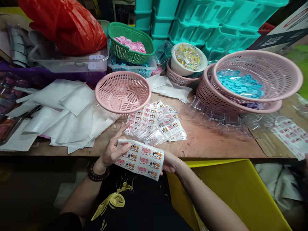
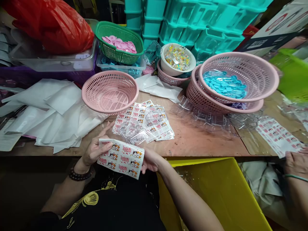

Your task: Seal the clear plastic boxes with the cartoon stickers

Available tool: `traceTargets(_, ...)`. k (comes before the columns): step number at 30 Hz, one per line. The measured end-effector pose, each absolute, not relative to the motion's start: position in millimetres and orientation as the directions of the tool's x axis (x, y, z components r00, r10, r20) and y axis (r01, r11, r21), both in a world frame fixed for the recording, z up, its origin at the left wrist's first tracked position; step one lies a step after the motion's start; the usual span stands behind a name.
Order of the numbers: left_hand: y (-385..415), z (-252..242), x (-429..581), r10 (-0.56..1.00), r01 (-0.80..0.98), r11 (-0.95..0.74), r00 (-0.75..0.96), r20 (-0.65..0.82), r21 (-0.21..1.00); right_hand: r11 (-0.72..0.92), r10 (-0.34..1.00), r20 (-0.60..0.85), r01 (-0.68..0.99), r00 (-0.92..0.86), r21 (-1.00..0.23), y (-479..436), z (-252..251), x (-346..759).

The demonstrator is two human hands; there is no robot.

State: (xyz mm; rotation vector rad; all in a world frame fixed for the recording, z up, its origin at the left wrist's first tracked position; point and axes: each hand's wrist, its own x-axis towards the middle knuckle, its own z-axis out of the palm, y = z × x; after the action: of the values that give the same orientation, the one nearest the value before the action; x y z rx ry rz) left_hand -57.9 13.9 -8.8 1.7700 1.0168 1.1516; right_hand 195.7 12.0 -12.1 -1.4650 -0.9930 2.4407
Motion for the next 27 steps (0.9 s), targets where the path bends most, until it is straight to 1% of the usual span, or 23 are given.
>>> traceTargets(1, 10.7, -3.8, -60.0, 0.916, 0.23, -0.371, 0.249, 0.314, 0.9, -0.74, 0.449, -0.762, 0.284, -0.467, -0.61, 10.3, -4.7, 207.1)
traceTargets(2, 7.7, 1.0, -61.2, 0.919, 0.247, -0.371, 0.237, 0.315, 0.895, -0.696, 0.519, -0.763, 0.329, -0.385, -0.639, 8.8, 4.6, 217.8)
traceTargets(3, 5.2, 5.3, -61.3, 0.917, 0.255, -0.377, 0.237, 0.321, 0.89, -0.629, 0.63, -0.721, 0.354, -0.289, -0.692, 7.6, 15.3, 226.6)
traceTargets(4, 3.4, 8.9, -60.5, 0.912, 0.257, -0.39, 0.242, 0.332, 0.884, -0.52, 0.763, -0.615, 0.377, -0.198, -0.767, 6.5, 26.9, 232.7)
traceTargets(5, 2.5, 11.8, -58.8, 0.906, 0.256, -0.403, 0.25, 0.343, 0.878, -0.391, 0.869, -0.477, 0.408, -0.133, -0.825, 5.4, 38.3, 235.5)
traceTargets(6, 2.3, 13.8, -56.4, 0.899, 0.254, -0.416, 0.259, 0.353, 0.873, -0.266, 0.933, -0.345, 0.443, -0.106, -0.856, 4.5, 48.6, 235.0)
traceTargets(7, 2.8, 15.0, -53.6, 0.892, 0.252, -0.43, 0.27, 0.363, 0.867, -0.164, 0.961, -0.248, 0.474, -0.12, -0.865, 3.9, 56.8, 231.7)
traceTargets(8, 3.6, 15.5, -50.8, 0.884, 0.25, -0.444, 0.281, 0.374, 0.861, -0.092, 0.967, -0.196, 0.491, -0.165, -0.866, 3.8, 62.5, 226.3)
traceTargets(9, 4.5, 15.3, -48.1, 0.877, 0.249, -0.457, 0.288, 0.386, 0.854, -0.06, 0.956, -0.19, 0.487, -0.223, -0.872, 4.4, 65.3, 220.0)
traceTargets(10, 5.4, 14.7, -46.1, 0.87, 0.25, -0.47, 0.291, 0.397, 0.847, -0.07, 0.937, -0.215, 0.456, -0.276, -0.887, 5.8, 65.6, 213.8)
traceTargets(13, 6.5, 12.3, -45.2, 0.871, 0.251, -0.471, 0.288, 0.399, 0.846, -0.247, 0.849, -0.345, 0.276, -0.401, -0.929, 12.8, 57.5, 201.9)
traceTargets(15, 5.8, 12.7, -49.0, 0.878, 0.244, -0.448, 0.301, 0.371, 0.86, -0.319, 0.82, -0.372, 0.191, -0.435, -0.928, 17.0, 51.7, 200.2)
traceTargets(16, 5.3, 14.0, -51.7, 0.88, 0.242, -0.433, 0.322, 0.349, 0.869, -0.313, 0.828, -0.357, 0.171, -0.432, -0.934, 18.1, 50.0, 200.2)
traceTargets(17, 5.0, 16.3, -54.6, 0.882, 0.244, -0.418, 0.342, 0.326, 0.875, -0.285, 0.844, -0.331, 0.169, -0.422, -0.944, 18.4, 49.3, 200.3)
traceTargets(19, 5.6, 23.2, -59.6, 0.885, 0.286, -0.398, 0.371, 0.282, 0.872, -0.173, 0.887, -0.247, 0.214, -0.391, -0.961, 16.9, 49.9, 199.8)
traceTargets(21, 7.9, 31.9, -61.2, 0.885, 0.367, -0.405, 0.387, 0.259, 0.837, -0.03, 0.911, -0.148, 0.295, -0.385, -0.955, 14.1, 51.8, 198.2)
traceTargets(23, 11.4, 40.0, -58.2, 0.872, 0.435, -0.443, 0.414, 0.263, 0.784, 0.075, 0.907, -0.084, 0.356, -0.413, -0.932, 12.2, 53.0, 196.4)
traceTargets(25, 14.9, 45.4, -51.4, 0.847, 0.45, -0.48, 0.461, 0.264, 0.753, 0.104, 0.894, -0.072, 0.362, -0.442, -0.927, 12.3, 52.9, 195.3)
traceTargets(27, 17.1, 47.5, -43.6, 0.831, 0.432, -0.5, 0.484, 0.275, 0.751, 0.079, 0.885, -0.086, 0.33, -0.458, -0.941, 14.1, 51.3, 195.2)
